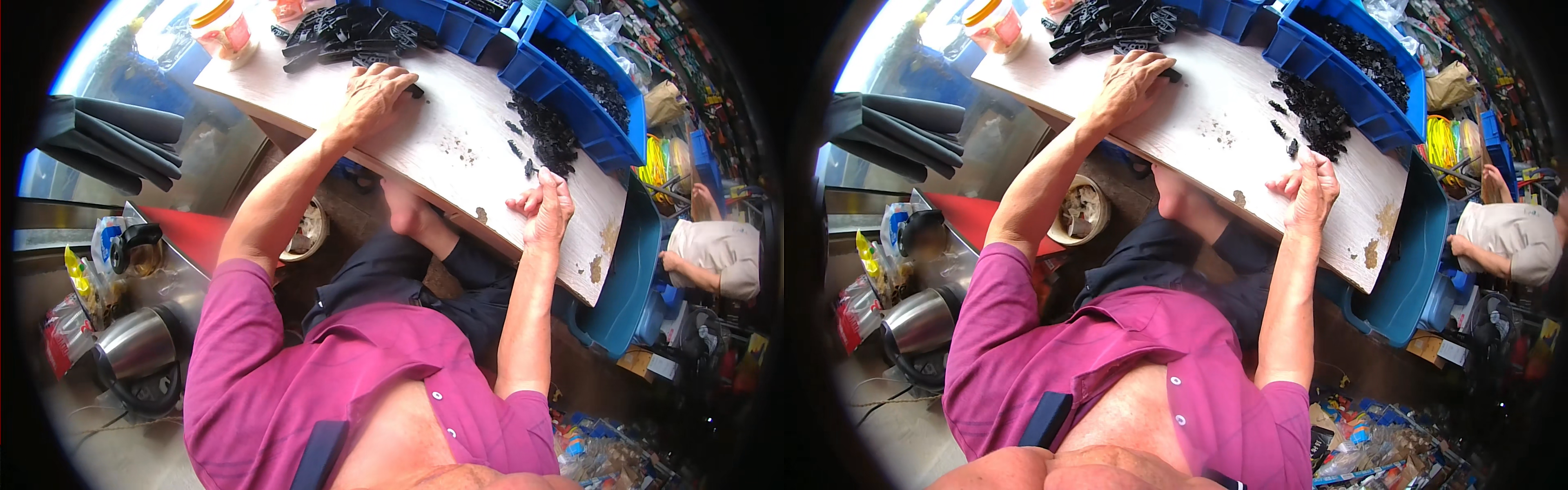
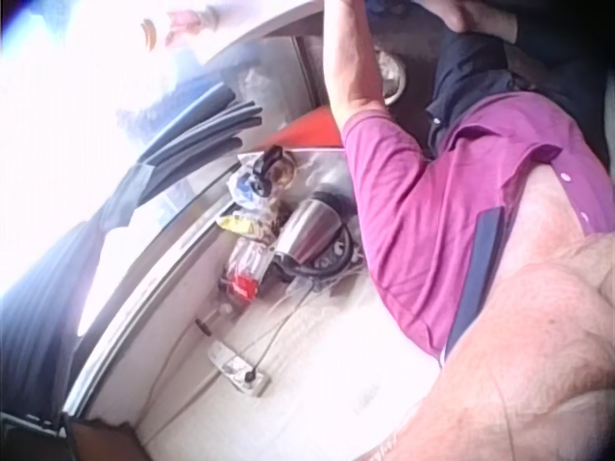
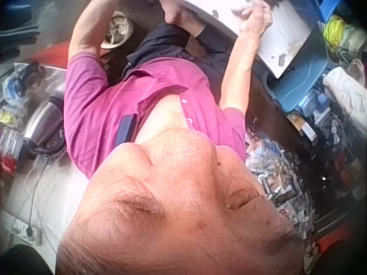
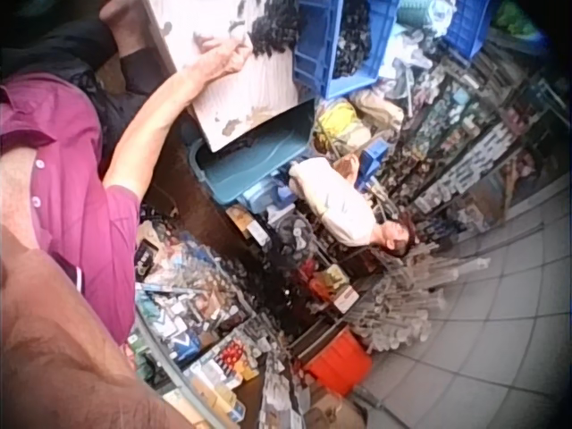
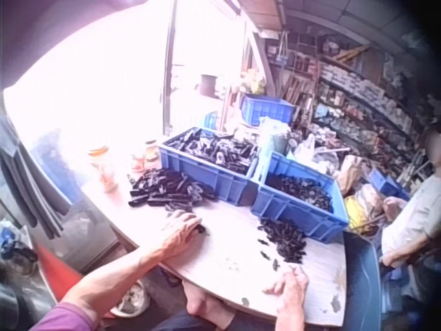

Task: The person assembles small black plastic parts by taking components from the table and fitting them together by hand.

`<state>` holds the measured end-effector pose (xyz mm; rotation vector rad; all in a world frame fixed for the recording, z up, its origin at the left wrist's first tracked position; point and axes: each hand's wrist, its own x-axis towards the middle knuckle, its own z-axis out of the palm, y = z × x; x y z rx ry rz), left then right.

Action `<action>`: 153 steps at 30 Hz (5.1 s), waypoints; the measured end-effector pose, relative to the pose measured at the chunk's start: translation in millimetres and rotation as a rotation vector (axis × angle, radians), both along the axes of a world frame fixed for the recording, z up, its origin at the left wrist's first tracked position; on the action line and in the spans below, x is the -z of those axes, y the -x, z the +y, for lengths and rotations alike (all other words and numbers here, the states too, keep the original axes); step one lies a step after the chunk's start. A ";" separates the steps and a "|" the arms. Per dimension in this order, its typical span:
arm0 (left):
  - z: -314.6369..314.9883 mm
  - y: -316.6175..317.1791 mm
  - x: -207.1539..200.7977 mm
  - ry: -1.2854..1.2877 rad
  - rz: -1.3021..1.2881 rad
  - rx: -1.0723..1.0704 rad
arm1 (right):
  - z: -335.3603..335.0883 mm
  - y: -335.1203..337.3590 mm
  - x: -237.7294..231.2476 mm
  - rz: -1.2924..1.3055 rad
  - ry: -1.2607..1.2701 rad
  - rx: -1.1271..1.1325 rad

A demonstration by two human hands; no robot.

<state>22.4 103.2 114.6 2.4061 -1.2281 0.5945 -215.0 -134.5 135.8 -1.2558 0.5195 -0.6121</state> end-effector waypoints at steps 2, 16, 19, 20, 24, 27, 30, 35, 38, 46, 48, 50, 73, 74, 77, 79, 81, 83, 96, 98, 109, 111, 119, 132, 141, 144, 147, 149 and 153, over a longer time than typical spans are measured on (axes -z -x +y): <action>-1.2 0.4 2.7 0.027 0.009 0.001 | 1.0 -0.6 -0.4 0.020 -0.010 0.016; -13.9 34.5 -2.9 0.566 0.213 0.047 | 0.3 3.0 -0.5 -0.043 -0.043 -0.009; -29.4 67.4 -0.6 1.002 1.090 0.124 | 1.4 2.2 -1.6 -0.051 -0.070 0.001; -37.6 76.6 0.6 1.026 1.151 0.144 | 1.3 1.8 -1.7 -0.059 -0.097 0.018; -62.6 117.1 -15.2 1.129 1.566 0.350 | 8.9 -4.5 0.7 -0.167 -0.224 -0.030; -77.5 139.0 -23.3 1.017 1.704 0.369 | 18.6 -6.8 -5.1 -0.214 -0.166 -0.082; -94.1 147.7 -13.5 0.970 1.744 0.496 | 12.7 -6.6 7.2 -0.157 -0.141 -0.040; -100.9 150.6 -23.2 0.830 1.775 0.466 | 14.6 -2.7 2.6 -0.134 -0.146 -0.040; -102.9 146.4 -17.1 0.826 1.762 0.487 | 13.4 -3.0 4.7 -0.131 -0.162 -0.068; -106.6 143.0 -19.3 0.782 1.744 0.477 | 11.1 -2.1 1.4 -0.086 -0.165 -0.081; -106.1 146.1 -26.8 0.845 1.811 0.371 | 12.1 -2.3 0.0 -0.096 -0.186 -0.085; -105.4 146.7 -26.3 0.882 1.786 0.358 | 16.2 -4.0 -1.9 -0.072 -0.157 -0.056; -126.8 109.9 -12.3 0.546 0.322 0.164 | -19.6 34.8 -8.0 0.085 -0.265 0.208; -130.1 102.2 -12.6 0.381 0.206 0.208 | -35.0 44.2 -7.3 0.010 -0.292 0.253; -141.0 93.4 -11.8 0.157 0.111 0.270 | -73.1 64.2 -21.3 0.102 -0.333 0.654; -144.3 90.5 -6.6 0.138 0.139 0.332 | -76.6 74.4 -34.6 0.159 -0.304 0.737; -150.0 94.8 -1.5 0.199 0.204 0.349 | -82.8 86.1 -27.1 0.166 -0.262 0.671; -141.6 102.3 -7.1 0.292 0.291 0.370 | -71.6 76.8 -27.0 0.223 -0.204 0.594; -142.1 154.1 -3.5 0.799 2.082 0.582 | -14.3 26.6 -1.2 0.160 0.048 -0.009; -136.1 157.5 -4.5 0.891 2.022 0.521 | -9.1 23.6 -6.1 0.186 0.030 -0.021; -129.6 152.1 -4.8 0.945 1.977 0.373 | -0.6 17.6 -7.4 0.055 -0.056 -0.041; -128.4 153.3 -4.7 0.943 1.999 0.485 | -1.2 16.6 -5.8 0.129 -0.024 -0.012; -37.5 46.2 0.5 0.633 0.186 -0.240 | 0.7 21.4 -1.2 -0.005 -0.079 -0.091; 11.4 -5.9 -2.1 0.207 -0.079 -0.113 | 1.2 18.1 0.2 -0.004 -0.020 -0.042; 14.2 2.7 1.0 0.331 0.341 -0.206 | 2.3 18.3 1.6 -0.015 -0.021 -0.046; 14.8 21.9 0.0 0.299 0.371 -0.124 | 0.8 18.2 3.7 -0.028 -0.001 -0.049; 11.3 39.9 -1.9 0.325 0.325 -0.142 | -2.1 18.8 6.6 -0.014 -0.002 -0.068; 9.9 43.1 3.4 0.396 0.258 -0.190 | -0.3 18.1 5.2 -0.014 -0.001 -0.061; 8.0 47.0 1.1 0.331 0.004 -0.239 | -2.4 19.5 4.4 -0.011 0.005 -0.054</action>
